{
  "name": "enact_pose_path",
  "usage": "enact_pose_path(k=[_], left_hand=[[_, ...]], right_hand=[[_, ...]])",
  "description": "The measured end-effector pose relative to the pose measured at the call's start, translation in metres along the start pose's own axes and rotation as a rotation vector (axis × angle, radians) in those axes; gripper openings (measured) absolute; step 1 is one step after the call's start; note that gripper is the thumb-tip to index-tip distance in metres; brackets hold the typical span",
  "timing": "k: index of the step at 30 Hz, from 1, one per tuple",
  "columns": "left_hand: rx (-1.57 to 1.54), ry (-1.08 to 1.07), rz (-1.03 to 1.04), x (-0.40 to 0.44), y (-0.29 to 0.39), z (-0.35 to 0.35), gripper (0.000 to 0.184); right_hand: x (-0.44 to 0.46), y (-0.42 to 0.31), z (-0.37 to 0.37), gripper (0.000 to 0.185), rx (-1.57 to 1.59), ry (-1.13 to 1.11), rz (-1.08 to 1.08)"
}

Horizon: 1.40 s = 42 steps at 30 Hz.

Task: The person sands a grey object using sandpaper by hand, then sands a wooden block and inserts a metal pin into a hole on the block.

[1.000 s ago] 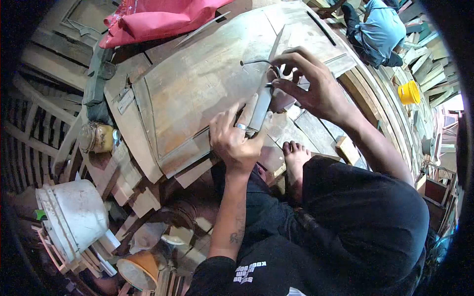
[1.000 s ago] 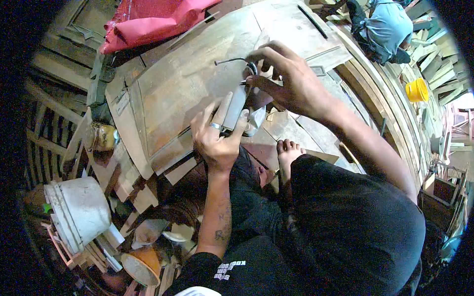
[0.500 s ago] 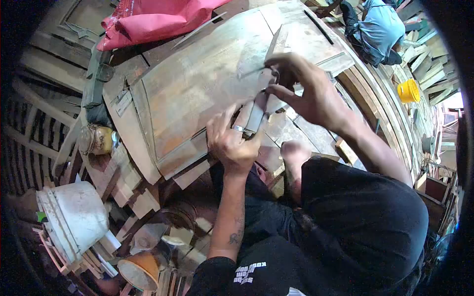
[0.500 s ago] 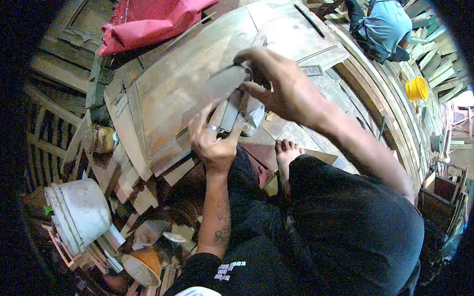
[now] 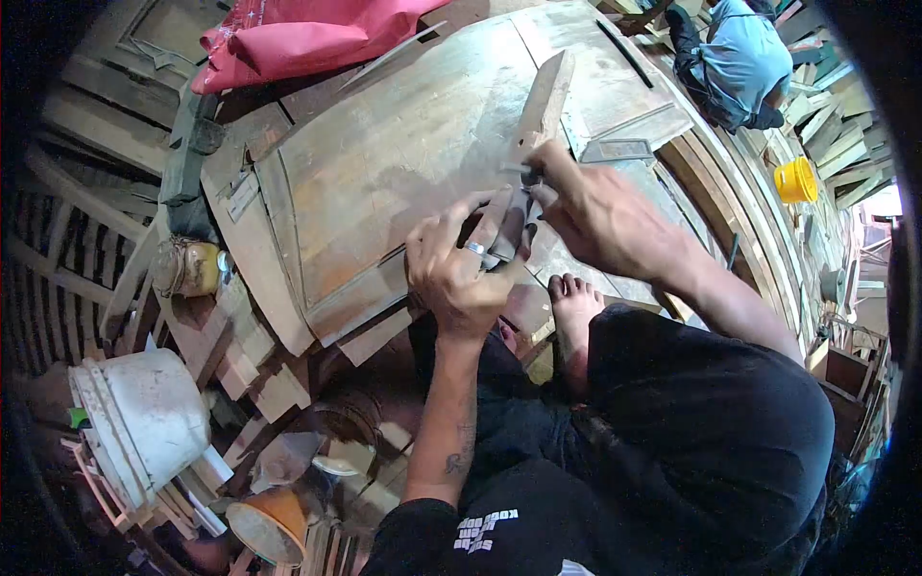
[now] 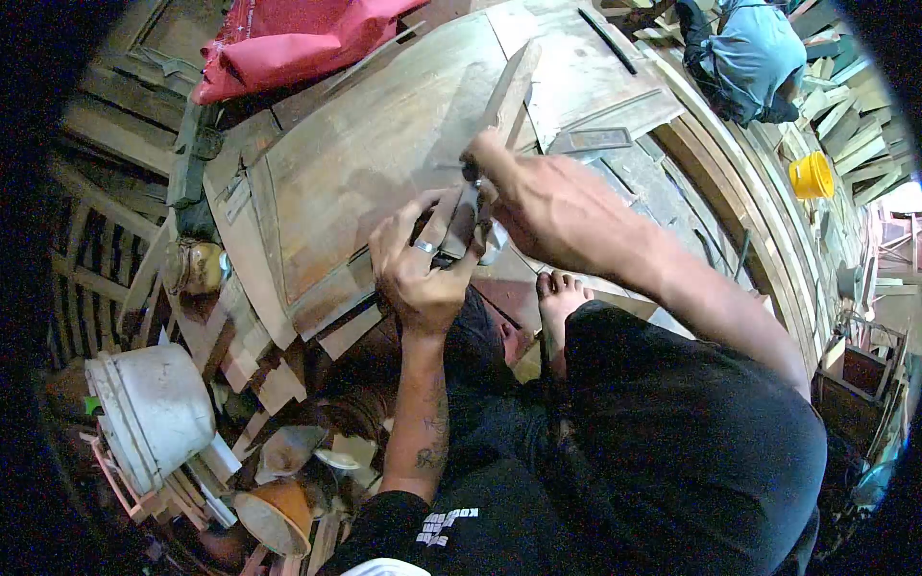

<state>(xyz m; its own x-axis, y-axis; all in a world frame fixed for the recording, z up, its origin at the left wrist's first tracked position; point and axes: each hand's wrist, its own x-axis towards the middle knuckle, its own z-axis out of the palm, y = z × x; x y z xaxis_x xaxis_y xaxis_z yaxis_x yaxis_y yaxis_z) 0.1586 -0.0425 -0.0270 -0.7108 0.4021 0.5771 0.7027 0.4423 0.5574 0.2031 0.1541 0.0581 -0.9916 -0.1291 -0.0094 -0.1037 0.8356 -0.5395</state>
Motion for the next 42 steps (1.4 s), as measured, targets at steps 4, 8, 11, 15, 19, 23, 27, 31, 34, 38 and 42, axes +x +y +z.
enact_pose_path(k=[4, 8, 11, 15, 19, 23, 27, 31, 34, 38, 42], left_hand=[[0.026, -0.008, 0.016, -0.001, -0.003, 0.003, 0.046], [0.001, 0.001, -0.001, -0.002, -0.002, 0.004, 0.042], [0.025, 0.012, -0.031, -0.003, -0.001, 0.005, 0.039], [0.029, 0.004, -0.017, -0.002, -0.001, 0.004, 0.038], [0.038, -0.007, -0.023, 0.0, 0.001, 0.003, 0.039], [0.017, -0.018, -0.022, -0.003, -0.002, 0.004, 0.04], [0.023, 0.058, 0.002, -0.001, -0.002, 0.007, 0.041], [-0.031, 0.047, -0.016, -0.007, -0.009, 0.007, 0.038], [-0.005, 0.076, -0.039, -0.004, -0.004, 0.009, 0.042], [-0.023, 0.109, -0.008, -0.005, -0.007, 0.01, 0.044], [-0.013, 0.048, -0.046, -0.003, 0.001, 0.006, 0.041]], right_hand=[[0.0, 0.005, 0.006, 0.025, -0.097, 0.013, -0.127], [0.01, 0.018, -0.004, 0.029, 0.042, 0.144, -0.14], [0.012, 0.02, -0.004, 0.017, 0.015, 0.202, -0.192], [0.013, 0.014, -0.005, 0.01, 0.064, 0.239, -0.155], [0.009, 0.011, -0.002, 0.022, 0.027, 0.142, -0.1], [0.007, 0.014, 0.005, 0.024, -0.113, 0.202, -0.206], [0.009, 0.015, 0.002, 0.03, -0.068, 0.204, -0.143], [-0.004, 0.006, 0.012, 0.033, -0.076, 0.148, -0.246], [0.007, 0.019, 0.003, 0.032, -0.117, 0.235, -0.128], [-0.003, 0.004, 0.015, 0.026, -0.122, 0.17, -0.353], [0.01, 0.021, 0.007, 0.02, -0.118, 0.315, -0.195]])
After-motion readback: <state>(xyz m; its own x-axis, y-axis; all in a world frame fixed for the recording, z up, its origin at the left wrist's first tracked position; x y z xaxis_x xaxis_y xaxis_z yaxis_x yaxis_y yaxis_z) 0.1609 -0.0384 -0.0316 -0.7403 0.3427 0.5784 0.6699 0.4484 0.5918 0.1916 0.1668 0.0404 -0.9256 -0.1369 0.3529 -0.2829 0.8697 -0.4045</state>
